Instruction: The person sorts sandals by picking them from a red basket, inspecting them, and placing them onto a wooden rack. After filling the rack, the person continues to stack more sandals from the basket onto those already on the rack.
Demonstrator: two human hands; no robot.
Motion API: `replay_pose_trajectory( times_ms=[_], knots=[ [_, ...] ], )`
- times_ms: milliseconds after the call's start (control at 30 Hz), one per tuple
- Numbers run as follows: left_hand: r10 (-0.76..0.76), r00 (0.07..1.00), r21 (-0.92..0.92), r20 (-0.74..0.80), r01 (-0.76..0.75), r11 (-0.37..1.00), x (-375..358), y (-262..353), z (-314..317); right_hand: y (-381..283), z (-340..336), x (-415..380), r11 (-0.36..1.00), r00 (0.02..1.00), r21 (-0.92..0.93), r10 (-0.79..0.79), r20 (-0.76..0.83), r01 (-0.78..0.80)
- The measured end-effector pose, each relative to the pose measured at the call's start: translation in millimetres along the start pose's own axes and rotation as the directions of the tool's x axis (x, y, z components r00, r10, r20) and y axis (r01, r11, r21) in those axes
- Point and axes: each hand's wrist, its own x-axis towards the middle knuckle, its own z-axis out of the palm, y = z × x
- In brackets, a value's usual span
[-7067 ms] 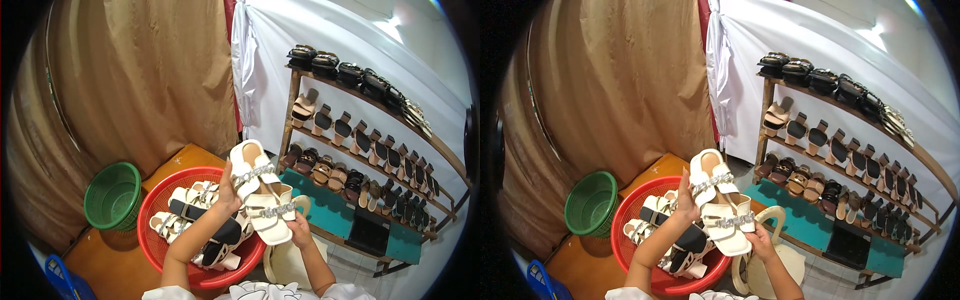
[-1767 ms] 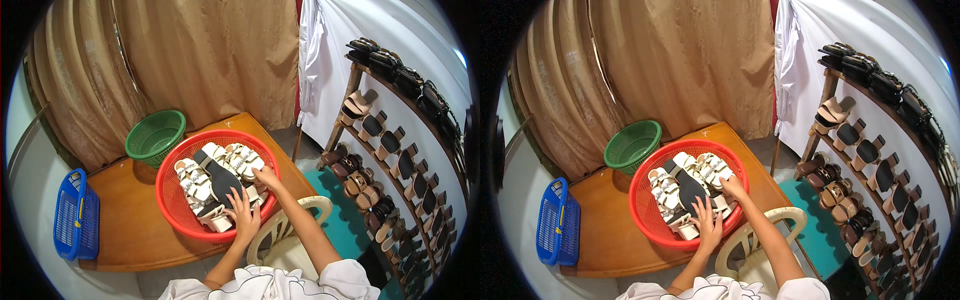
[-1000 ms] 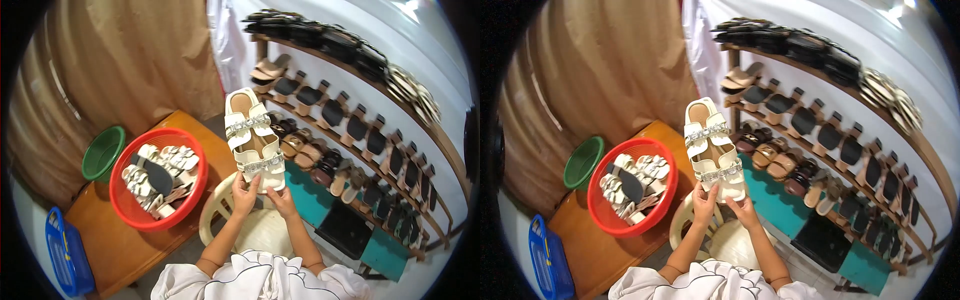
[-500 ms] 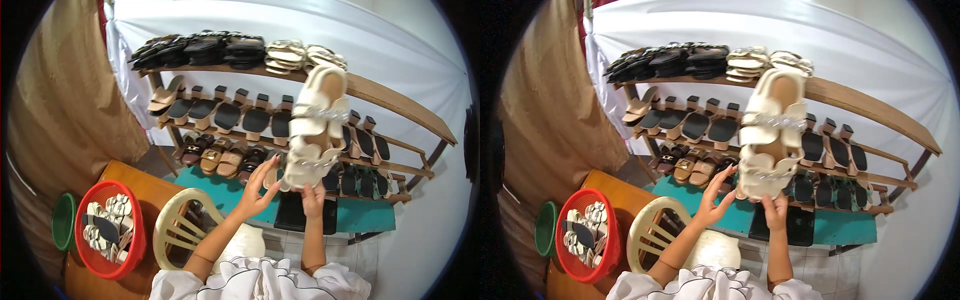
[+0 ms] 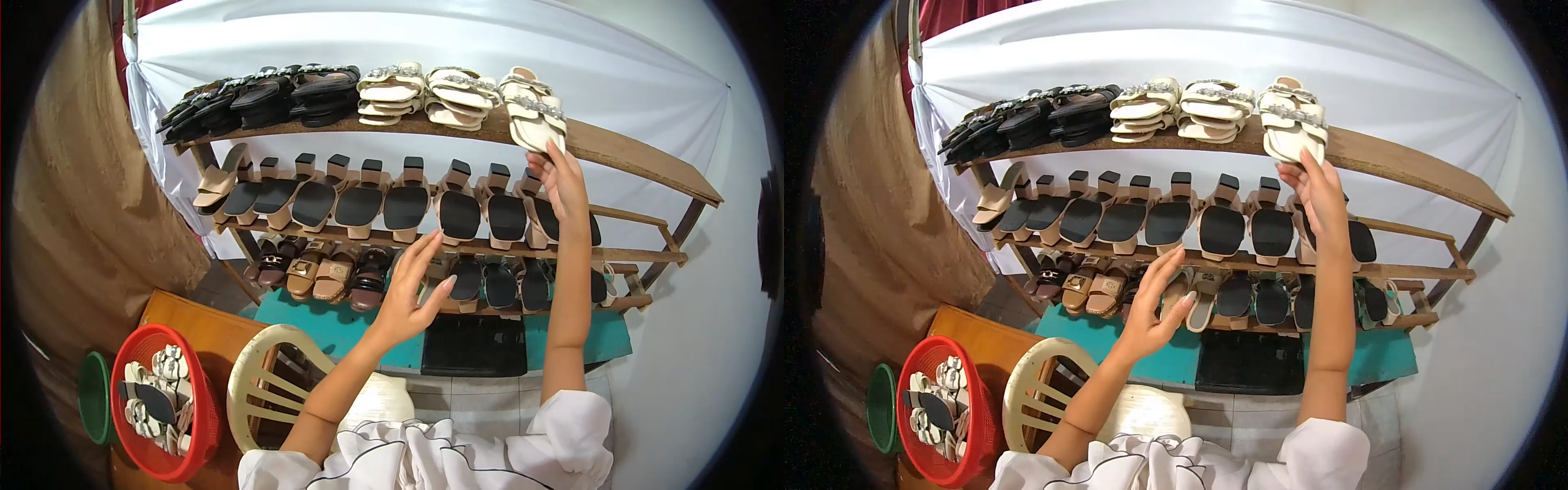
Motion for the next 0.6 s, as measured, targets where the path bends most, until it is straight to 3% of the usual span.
replay_pose_trajectory(
  times_ms=[433,600],
  knots=[
    [-0.018,1.0,-0.017,-0.012,0.018,1.0,8,-1,-1,4,-4,25,0.98,0.979,-0.041,0.195,0.054,-0.193],
    [-0.032,0.999,-0.03,-0.024,0.032,0.999,6,1,-2,31,6,-4,0.969,0.982,0.16,0.187,0.04,-0.191]
  ],
)
